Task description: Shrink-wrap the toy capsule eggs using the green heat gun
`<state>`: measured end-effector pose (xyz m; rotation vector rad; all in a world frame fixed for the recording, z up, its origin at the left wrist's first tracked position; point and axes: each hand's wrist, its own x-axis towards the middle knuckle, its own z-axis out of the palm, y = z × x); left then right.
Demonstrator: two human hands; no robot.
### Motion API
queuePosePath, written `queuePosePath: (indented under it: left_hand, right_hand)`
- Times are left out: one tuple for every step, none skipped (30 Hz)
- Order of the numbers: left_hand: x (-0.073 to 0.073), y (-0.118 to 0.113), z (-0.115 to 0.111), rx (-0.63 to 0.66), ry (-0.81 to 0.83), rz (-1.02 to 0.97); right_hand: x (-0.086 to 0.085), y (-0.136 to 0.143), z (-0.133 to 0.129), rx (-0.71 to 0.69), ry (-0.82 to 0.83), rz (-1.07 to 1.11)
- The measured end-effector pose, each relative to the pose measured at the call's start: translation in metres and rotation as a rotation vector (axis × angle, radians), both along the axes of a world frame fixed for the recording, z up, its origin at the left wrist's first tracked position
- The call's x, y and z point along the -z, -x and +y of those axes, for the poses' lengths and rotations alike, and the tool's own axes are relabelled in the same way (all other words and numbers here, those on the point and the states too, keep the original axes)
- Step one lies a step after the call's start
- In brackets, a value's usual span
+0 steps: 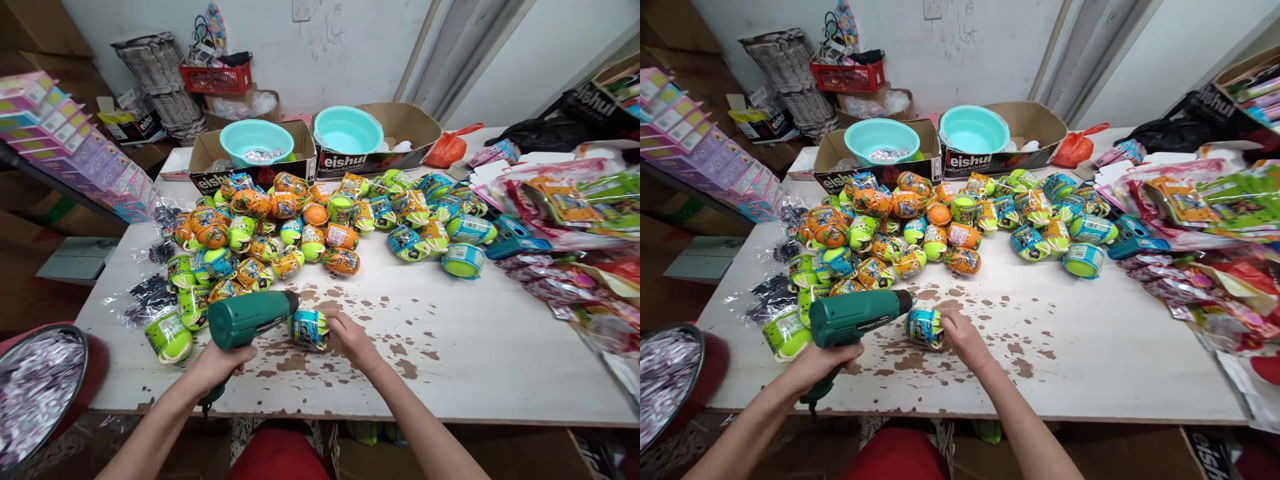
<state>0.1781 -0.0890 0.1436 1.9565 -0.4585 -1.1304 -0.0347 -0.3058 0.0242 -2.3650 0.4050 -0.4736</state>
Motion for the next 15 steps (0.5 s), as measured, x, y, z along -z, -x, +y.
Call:
queuePosePath:
  left_hand:
    - [-0.001,-0.003,0.003,0.018,0.007,0.039]
    - [-0.002,-0.006,0.007,0.014,0.009,0.065]
    - [-0.003,-0.008,0.012,-0.002,0.006,0.074]
    - [-0.004,-0.008,0.018,-0.016,-0.005,0.073]
    - [-0.005,-0.008,0.023,-0.023,-0.022,0.071]
    - [-0.005,-0.006,0.028,-0.017,-0.043,0.081]
    - [-0.006,-0.003,0.033,0.006,-0.058,0.111]
    - [-0.006,0.0,0.035,0.051,-0.061,0.156]
    - [-0.007,0.004,0.036,0.094,-0.051,0.204]
    - [-0.007,0.008,0.035,0.123,-0.03,0.24]
    - [-0.007,0.011,0.031,0.133,-0.002,0.252]
    - [-0.008,0.014,0.024,0.127,0.029,0.241]
    - [-0.008,0.016,0.015,0.111,0.059,0.213]
    - [-0.008,0.017,0.004,0.088,0.085,0.175]
    - [-0.007,0.018,-0.009,0.069,0.105,0.134]
  right_hand:
    - [-0.003,0.006,-0.001,0.019,-0.061,-0.013]
    - [-0.005,0.011,-0.003,0.064,-0.137,-0.029]
    - [-0.006,0.017,-0.004,0.135,-0.222,-0.047]
    - [-0.007,0.021,-0.006,0.23,-0.307,-0.067]
    - [-0.007,0.024,-0.006,0.337,-0.383,-0.088]
    - [-0.006,0.025,-0.006,0.443,-0.446,-0.11]
    - [-0.005,0.026,-0.006,0.528,-0.495,-0.126]
    - [-0.005,0.025,-0.005,0.584,-0.533,-0.132]
    - [-0.005,0.025,-0.004,0.608,-0.562,-0.127]
    - [-0.006,0.027,-0.002,0.606,-0.581,-0.107]
    - [-0.008,0.03,0.0,0.587,-0.588,-0.069]
    - [-0.011,0.037,0.003,0.558,-0.585,-0.019]
    - [-0.016,0.048,0.006,0.528,-0.574,0.04]
    - [-0.022,0.062,0.01,0.497,-0.563,0.107]
    - [-0.027,0.079,0.014,0.469,-0.561,0.182]
